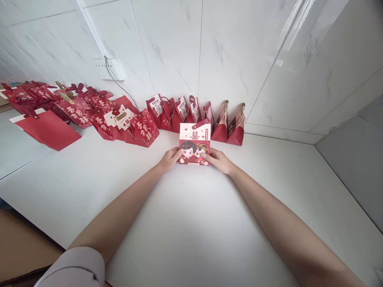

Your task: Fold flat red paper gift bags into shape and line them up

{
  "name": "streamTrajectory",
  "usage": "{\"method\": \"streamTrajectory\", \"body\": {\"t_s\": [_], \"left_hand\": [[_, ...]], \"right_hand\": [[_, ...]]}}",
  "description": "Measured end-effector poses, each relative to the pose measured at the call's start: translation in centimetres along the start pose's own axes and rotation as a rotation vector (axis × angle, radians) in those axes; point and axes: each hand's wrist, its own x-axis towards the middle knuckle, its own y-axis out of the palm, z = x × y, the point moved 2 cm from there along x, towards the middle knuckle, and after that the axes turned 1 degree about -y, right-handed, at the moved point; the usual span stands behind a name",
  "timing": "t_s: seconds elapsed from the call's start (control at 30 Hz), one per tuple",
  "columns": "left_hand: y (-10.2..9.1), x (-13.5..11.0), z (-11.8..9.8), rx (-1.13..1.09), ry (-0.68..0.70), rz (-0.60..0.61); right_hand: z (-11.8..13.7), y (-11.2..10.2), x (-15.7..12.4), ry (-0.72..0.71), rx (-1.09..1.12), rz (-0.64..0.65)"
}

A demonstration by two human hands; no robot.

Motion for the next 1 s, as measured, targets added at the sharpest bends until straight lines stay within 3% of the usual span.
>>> {"method": "streamTrajectory", "body": {"t_s": [1.0], "left_hand": [[-0.39, 0.08, 0.57, 0.106, 0.059, -0.002]], "right_hand": [[0.39, 0.08, -0.13, 0.004, 0.02, 0.012]]}}
